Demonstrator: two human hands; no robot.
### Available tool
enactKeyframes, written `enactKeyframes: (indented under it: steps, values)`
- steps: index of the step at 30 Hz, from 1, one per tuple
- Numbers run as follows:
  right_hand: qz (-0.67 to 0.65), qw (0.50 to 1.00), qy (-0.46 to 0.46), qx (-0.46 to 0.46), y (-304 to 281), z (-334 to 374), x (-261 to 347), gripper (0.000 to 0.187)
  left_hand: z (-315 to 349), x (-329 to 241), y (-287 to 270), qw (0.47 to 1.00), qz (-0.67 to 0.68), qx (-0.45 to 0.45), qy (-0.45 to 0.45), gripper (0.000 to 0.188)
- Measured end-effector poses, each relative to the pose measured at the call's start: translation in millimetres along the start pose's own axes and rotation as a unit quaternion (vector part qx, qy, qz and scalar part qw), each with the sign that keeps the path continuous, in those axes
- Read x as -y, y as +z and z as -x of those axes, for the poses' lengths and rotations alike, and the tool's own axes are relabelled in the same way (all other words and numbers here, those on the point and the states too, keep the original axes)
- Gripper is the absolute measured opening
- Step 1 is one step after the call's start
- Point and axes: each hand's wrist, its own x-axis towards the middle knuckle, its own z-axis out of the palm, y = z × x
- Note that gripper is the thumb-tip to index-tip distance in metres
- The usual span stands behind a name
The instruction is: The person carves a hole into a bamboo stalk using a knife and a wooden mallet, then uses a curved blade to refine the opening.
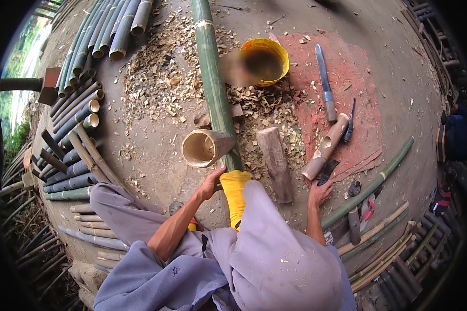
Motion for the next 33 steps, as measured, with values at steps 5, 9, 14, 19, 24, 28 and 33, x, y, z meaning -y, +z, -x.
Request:
enactKeyframes:
  steps: [5, 9, 14, 19, 24, 28, 33]
  values:
    - [-0.002, 1.0, -0.001, 0.001, 1, 2, 2, 0.05, -2, 1, -1, 0.986, -0.04, -0.1, 0.13, 0.055]
    - [-0.003, 1.0, -0.005, -0.001, 1, 3, -1, 0.051, 10, -26, 3, 0.917, -0.121, -0.164, 0.344, 0.082]
    - [-0.033, 0.999, -0.025, -0.018, 1, 1, -11, 0.052, 70, -111, 69, 0.778, -0.126, -0.13, 0.601, 0.092]
    - [-0.022, 0.999, -0.026, 0.006, -7, -1, 8, 0.048, 74, -148, 83, 0.726, -0.211, -0.093, 0.648, 0.071]
    - [-0.029, 0.999, -0.023, 0.008, -4, 2, -6, 0.05, 69, -148, 93, 0.718, -0.177, -0.12, 0.662, 0.054]
    - [-0.071, 0.997, -0.02, 0.03, -11, 3, -16, 0.048, 73, -145, 93, 0.727, -0.203, -0.075, 0.652, 0.057]
    - [-0.178, 0.983, 0.044, 0.009, -33, 10, -16, 0.039, 79, -157, 96, 0.716, -0.234, -0.077, 0.653, 0.053]
